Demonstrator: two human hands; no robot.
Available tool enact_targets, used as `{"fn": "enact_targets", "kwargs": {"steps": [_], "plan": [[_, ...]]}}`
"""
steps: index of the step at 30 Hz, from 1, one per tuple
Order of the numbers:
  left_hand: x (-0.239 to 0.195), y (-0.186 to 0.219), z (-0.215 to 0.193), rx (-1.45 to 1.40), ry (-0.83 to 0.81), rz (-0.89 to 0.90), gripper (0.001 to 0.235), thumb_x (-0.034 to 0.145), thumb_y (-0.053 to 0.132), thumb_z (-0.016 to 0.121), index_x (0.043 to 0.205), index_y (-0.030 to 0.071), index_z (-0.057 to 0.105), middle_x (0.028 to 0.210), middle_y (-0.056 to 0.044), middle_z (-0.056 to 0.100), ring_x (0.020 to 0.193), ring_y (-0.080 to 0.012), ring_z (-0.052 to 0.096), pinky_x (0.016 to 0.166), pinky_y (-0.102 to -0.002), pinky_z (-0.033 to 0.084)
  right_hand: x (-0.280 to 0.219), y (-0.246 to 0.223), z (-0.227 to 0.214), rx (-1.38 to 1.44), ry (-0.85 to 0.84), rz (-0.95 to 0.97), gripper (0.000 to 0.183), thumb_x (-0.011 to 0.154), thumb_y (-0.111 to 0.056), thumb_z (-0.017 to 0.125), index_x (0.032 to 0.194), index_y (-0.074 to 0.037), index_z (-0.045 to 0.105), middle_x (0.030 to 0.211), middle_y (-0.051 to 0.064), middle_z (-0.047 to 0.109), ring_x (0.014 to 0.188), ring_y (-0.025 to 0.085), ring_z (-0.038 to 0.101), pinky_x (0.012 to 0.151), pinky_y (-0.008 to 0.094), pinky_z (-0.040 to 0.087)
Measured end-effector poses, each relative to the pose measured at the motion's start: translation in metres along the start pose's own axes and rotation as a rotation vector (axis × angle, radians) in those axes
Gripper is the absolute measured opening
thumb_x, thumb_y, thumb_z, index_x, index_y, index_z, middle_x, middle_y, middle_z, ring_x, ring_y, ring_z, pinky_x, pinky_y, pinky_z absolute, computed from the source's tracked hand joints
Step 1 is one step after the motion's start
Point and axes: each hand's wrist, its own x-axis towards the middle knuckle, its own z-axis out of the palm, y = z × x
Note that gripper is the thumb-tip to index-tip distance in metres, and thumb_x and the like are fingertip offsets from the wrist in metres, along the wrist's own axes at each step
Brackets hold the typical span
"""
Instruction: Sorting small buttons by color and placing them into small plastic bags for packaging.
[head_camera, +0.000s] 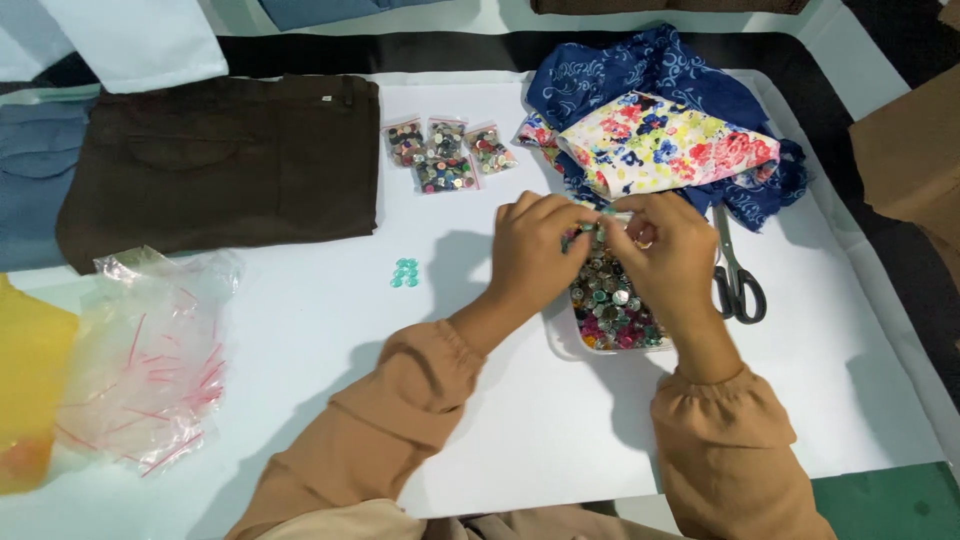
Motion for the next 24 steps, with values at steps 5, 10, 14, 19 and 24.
{"fn": "enact_targets", "kwargs": {"steps": [5,10,14,19,24], "plan": [[-0.028,-0.027,-0.069,0.083,0.05,0.034,0.027,0.074,0.011,0.082,0.095,0.026,0.072,0.091,0.007,0.068,0.092,-0.0197,0.063,0.082,-0.04,0.048,-0.007,-0.066,0.027,-0.001,0.073,-0.171,0.015,0.085,-0.013,0.085,0.098,-0.012,0.078,0.066,0.0,0.058,0.061,0.019,0.058,0.063,0.033,0.052],[-0.069,-0.059,-0.141,0.16,-0.012,-0.075,0.026,0.077,0.012,0.083,0.095,0.027,0.072,0.091,0.011,0.071,0.092,-0.019,0.065,0.082,-0.039,0.047,-0.028,-0.109,0.075,0.09,-0.021,-0.192,0.022,0.076,-0.012,0.086,0.095,-0.018,0.077,0.064,-0.004,0.059,0.059,0.015,0.06,0.062,0.027,0.053],[-0.103,-0.084,-0.17,0.177,-0.096,-0.254,0.019,0.081,0.012,0.082,0.094,0.025,0.074,0.09,0.01,0.072,0.092,-0.0192,0.067,0.084,-0.039,0.048,-0.039,-0.131,0.109,0.138,-0.282,-0.084,0.017,0.077,-0.01,0.083,0.093,-0.012,0.076,0.064,0.003,0.063,0.058,0.017,0.064,0.057,0.028,0.056],[-0.119,-0.097,-0.173,0.191,-0.125,-0.289,0.021,0.077,0.014,0.084,0.091,0.025,0.073,0.087,0.009,0.071,0.091,-0.0191,0.066,0.082,-0.039,0.049,-0.036,-0.15,0.129,0.115,-0.511,0.056,0.016,0.082,-0.011,0.081,0.095,-0.005,0.077,0.067,0.01,0.068,0.063,0.021,0.07,0.056,0.029,0.059],[-0.117,-0.102,-0.168,0.129,-0.218,-0.396,0.015,0.083,0.011,0.08,0.093,0.022,0.074,0.088,0.005,0.072,0.092,-0.0194,0.067,0.084,-0.039,0.049,-0.034,-0.159,0.135,0.021,-0.544,0.088,0.017,0.085,-0.016,0.081,0.097,-0.004,0.077,0.068,0.01,0.068,0.064,0.019,0.07,0.054,0.026,0.058]]}}
